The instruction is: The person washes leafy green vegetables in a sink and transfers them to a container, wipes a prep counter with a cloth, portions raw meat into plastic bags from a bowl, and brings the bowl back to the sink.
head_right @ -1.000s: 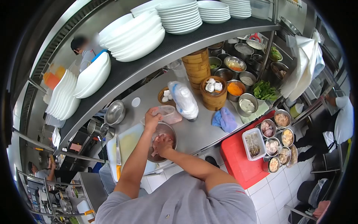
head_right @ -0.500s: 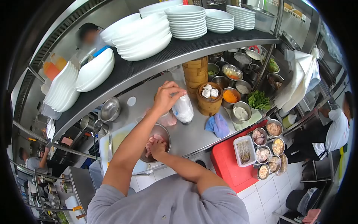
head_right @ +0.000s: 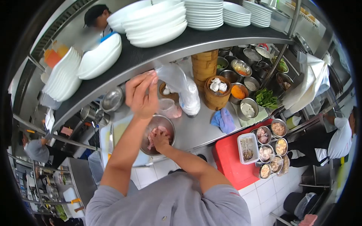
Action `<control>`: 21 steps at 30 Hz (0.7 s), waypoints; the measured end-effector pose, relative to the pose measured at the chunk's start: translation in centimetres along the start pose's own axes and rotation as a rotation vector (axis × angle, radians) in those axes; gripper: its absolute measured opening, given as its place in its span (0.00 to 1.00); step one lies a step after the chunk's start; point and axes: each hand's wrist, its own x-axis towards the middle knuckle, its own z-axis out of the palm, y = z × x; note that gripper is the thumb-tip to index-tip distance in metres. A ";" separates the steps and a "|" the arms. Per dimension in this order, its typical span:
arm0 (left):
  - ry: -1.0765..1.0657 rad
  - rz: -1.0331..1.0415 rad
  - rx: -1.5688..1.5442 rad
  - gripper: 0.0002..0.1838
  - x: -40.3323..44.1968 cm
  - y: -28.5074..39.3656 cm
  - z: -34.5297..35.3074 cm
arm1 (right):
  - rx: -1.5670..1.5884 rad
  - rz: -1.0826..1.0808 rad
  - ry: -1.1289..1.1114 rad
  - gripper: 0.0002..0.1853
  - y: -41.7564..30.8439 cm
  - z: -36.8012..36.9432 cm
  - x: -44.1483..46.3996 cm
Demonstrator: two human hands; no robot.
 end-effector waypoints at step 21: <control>-1.174 -0.803 0.634 0.13 -25.8 4.3 -36.9 | 0.248 -0.313 -0.160 0.39 1.7 -3.6 1.7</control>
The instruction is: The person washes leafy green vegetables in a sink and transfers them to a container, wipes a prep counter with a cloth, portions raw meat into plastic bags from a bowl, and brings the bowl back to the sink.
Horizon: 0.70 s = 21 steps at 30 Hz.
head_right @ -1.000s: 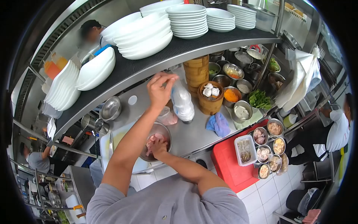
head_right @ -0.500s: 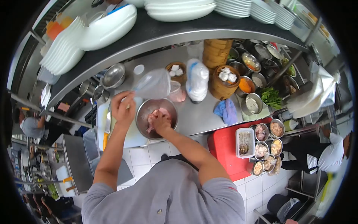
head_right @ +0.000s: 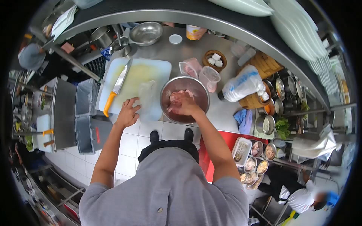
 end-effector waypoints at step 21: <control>-0.153 -0.818 -1.270 0.19 14.5 -1.4 0.4 | 1.530 0.223 0.018 0.19 0.4 -4.8 -3.2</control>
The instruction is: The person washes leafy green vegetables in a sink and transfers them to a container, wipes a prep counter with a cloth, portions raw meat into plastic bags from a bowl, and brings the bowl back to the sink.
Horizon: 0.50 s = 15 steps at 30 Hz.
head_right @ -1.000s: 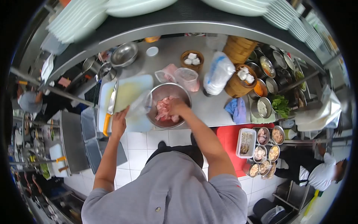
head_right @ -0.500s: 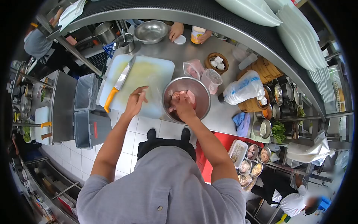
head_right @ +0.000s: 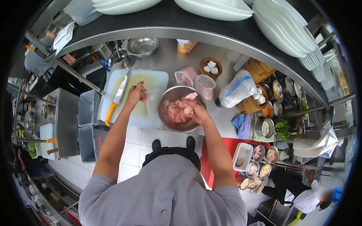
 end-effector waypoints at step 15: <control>0.326 0.657 0.708 0.36 -9.8 4.0 7.2 | 0.041 -0.110 -0.277 0.16 -4.5 11.5 1.9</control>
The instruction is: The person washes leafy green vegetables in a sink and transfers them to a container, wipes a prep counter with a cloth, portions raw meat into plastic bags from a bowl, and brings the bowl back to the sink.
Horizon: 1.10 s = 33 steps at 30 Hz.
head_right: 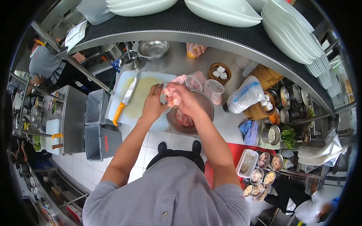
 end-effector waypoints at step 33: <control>-0.030 -0.190 -0.277 0.47 -6.1 -5.8 -1.8 | -1.774 0.376 0.356 0.15 9.6 -9.9 0.9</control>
